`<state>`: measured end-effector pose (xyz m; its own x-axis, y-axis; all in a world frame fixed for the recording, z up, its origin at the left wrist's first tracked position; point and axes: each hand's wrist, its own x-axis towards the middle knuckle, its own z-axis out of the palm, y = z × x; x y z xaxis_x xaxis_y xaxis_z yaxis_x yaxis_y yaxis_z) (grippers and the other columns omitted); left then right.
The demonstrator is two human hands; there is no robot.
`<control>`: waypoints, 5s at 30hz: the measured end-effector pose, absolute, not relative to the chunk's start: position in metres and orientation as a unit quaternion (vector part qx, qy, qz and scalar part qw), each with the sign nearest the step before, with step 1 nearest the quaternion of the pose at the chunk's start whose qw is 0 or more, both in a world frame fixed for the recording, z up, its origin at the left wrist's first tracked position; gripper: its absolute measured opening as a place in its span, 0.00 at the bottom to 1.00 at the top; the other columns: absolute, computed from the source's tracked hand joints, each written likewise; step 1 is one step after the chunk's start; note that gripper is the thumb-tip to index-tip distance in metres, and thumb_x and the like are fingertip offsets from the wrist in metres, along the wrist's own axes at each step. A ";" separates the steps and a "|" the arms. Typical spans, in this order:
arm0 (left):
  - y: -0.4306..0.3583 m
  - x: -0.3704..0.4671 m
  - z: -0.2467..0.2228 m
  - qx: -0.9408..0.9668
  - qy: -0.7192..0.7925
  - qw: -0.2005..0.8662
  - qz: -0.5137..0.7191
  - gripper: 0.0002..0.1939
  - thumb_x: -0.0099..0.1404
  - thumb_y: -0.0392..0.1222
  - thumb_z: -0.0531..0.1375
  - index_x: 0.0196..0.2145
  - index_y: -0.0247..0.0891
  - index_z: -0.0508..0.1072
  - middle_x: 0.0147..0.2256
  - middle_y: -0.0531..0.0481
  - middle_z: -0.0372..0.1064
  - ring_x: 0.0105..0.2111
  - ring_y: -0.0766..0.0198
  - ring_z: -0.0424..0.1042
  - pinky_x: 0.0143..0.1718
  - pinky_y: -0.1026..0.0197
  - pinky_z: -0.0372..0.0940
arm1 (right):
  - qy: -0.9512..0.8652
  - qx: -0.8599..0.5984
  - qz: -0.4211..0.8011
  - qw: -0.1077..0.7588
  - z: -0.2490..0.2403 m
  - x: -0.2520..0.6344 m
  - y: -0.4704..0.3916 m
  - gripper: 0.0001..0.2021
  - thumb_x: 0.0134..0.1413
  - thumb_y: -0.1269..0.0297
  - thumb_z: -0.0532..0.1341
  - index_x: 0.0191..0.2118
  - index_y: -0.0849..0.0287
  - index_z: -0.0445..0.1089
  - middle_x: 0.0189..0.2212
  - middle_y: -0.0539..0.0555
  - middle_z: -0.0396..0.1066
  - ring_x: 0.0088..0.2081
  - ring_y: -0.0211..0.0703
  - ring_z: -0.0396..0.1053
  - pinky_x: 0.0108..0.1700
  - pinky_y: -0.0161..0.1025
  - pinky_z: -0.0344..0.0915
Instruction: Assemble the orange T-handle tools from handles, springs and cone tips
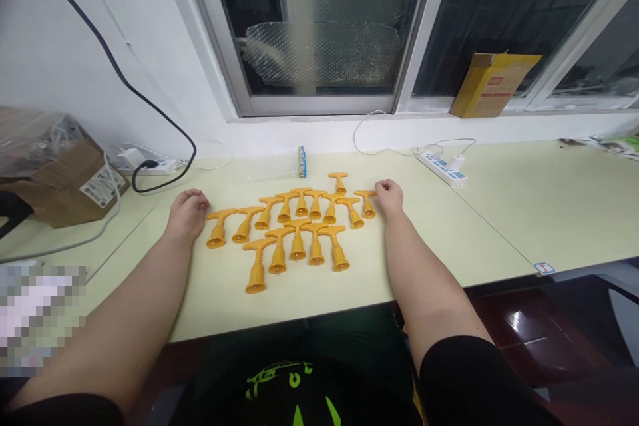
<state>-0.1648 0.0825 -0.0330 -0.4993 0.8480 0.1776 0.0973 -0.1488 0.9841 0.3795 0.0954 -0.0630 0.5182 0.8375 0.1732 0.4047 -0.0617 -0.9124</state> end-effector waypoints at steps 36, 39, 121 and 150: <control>0.054 -0.151 -0.018 0.628 0.673 0.175 0.350 0.19 0.59 0.58 0.62 0.42 0.43 0.74 0.42 0.48 0.76 0.32 0.58 0.70 0.36 0.57 0.65 | -0.689 -0.606 0.090 0.386 -0.028 0.333 0.053 0.15 0.56 0.59 0.59 0.47 0.53 0.76 0.37 0.54 0.77 0.44 0.51 0.71 0.53 0.48 0.65; 0.056 -0.149 -0.021 0.638 0.668 0.162 0.347 0.19 0.60 0.57 0.61 0.42 0.43 0.74 0.42 0.48 0.75 0.34 0.57 0.70 0.38 0.56 0.65 | -0.728 -0.607 0.072 0.308 -0.024 0.310 0.042 0.19 0.59 0.54 0.60 0.54 0.50 0.75 0.45 0.56 0.77 0.49 0.54 0.70 0.57 0.51 0.63; 0.039 -0.045 0.011 0.513 0.471 0.390 0.603 0.32 0.56 0.48 0.71 0.55 0.43 0.64 0.43 0.43 0.78 0.41 0.57 0.78 0.37 0.58 0.72 | -0.493 -0.313 0.584 0.563 0.012 0.240 0.019 0.12 0.52 0.56 0.64 0.40 0.55 0.75 0.34 0.52 0.73 0.34 0.45 0.75 0.42 0.49 0.77; 0.031 -0.041 0.017 0.566 0.364 0.374 0.638 0.26 0.60 0.50 0.71 0.51 0.46 0.65 0.37 0.53 0.74 0.31 0.65 0.78 0.28 0.66 0.70 | -0.575 -0.415 0.368 0.602 -0.001 0.241 0.026 0.26 0.52 0.53 0.67 0.56 0.54 0.66 0.40 0.54 0.75 0.44 0.46 0.74 0.53 0.48 0.71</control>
